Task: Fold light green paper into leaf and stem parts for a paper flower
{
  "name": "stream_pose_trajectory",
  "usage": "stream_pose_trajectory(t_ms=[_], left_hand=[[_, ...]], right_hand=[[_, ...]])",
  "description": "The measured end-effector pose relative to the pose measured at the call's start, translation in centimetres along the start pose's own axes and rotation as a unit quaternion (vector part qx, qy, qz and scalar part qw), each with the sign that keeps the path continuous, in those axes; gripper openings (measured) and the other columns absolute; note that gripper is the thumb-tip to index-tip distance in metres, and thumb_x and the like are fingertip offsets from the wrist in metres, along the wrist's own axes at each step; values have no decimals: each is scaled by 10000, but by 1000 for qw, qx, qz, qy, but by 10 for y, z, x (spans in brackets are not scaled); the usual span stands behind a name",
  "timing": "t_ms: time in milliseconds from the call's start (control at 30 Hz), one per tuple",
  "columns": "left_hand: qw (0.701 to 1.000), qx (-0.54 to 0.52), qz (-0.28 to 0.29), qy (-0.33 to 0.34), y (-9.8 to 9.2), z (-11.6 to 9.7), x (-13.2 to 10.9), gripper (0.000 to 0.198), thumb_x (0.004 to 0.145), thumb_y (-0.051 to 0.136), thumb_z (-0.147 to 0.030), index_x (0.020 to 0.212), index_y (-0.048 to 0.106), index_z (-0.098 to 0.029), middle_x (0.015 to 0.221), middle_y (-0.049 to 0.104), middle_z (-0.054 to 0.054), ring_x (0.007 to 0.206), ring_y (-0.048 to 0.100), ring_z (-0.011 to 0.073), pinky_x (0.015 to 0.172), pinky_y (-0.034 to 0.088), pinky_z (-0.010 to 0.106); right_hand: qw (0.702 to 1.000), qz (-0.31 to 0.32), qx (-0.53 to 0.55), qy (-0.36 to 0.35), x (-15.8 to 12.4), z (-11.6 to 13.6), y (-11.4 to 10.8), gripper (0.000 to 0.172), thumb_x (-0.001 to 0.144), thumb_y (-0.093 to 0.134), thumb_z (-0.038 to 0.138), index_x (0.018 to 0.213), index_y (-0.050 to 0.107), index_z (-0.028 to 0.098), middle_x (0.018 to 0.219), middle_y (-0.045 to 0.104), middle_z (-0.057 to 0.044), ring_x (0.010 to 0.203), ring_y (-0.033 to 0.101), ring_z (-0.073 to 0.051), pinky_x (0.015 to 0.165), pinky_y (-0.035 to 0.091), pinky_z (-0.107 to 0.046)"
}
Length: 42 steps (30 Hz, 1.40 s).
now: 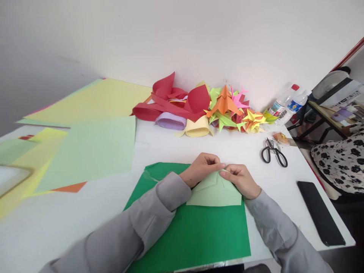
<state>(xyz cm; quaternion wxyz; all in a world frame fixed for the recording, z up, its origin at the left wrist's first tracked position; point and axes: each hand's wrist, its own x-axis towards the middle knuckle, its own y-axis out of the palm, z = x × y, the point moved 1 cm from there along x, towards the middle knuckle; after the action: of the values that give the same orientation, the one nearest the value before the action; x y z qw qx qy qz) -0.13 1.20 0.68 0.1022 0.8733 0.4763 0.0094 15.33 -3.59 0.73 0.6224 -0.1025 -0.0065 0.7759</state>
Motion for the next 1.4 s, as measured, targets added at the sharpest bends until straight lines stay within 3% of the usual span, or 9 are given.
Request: stream_pose_trajectory(t_ms=[233,367,567,767,1033,1400], left_hand=[[999,-27,12,-21,1,3,1,391,606,769,-418,504,544,-116,492,443,-45,505,356,63,489,278,211],[999,-18,3,-36,0,2,1,420,672,700,-494,530,551,-127,471,395,-58,470,322,63,469,260,221],[999,-17,23,-15,-2,0,3,284,631,745,-376,593,625,-120,563,541,-23,567,451,91,578,356,239],[1000,-24,5,-16,-1,-1,2,254,617,760,-335,585,628,-120,545,539,-32,568,448,86,588,348,234],[998,-51,33,-28,-1,0,0,230,623,763,-334,635,681,-119,592,619,1,599,512,113,620,392,248],[997,-21,76,-2,0,0,-1,324,645,758,-417,616,645,-115,591,597,1,594,499,108,609,379,240]], right_hand=[[999,15,28,-5,-1,1,1,479,724,656,535,508,419,179,497,297,67,495,229,-75,487,176,-259],[999,-28,46,8,1,-1,0,443,716,665,523,529,479,168,481,321,67,477,251,-74,472,178,-252],[995,-69,67,-27,2,-3,0,469,783,579,555,545,418,184,514,334,60,497,270,-84,480,210,-250],[994,-87,-5,-72,0,0,-3,433,806,569,495,546,414,185,519,314,60,513,263,-89,491,217,-251],[996,-53,-36,-65,1,1,-2,478,780,579,547,521,401,187,486,268,71,480,215,-73,456,173,-242],[994,-30,-62,-82,-1,3,1,515,791,585,539,493,355,188,484,261,71,482,216,-68,454,178,-243]])
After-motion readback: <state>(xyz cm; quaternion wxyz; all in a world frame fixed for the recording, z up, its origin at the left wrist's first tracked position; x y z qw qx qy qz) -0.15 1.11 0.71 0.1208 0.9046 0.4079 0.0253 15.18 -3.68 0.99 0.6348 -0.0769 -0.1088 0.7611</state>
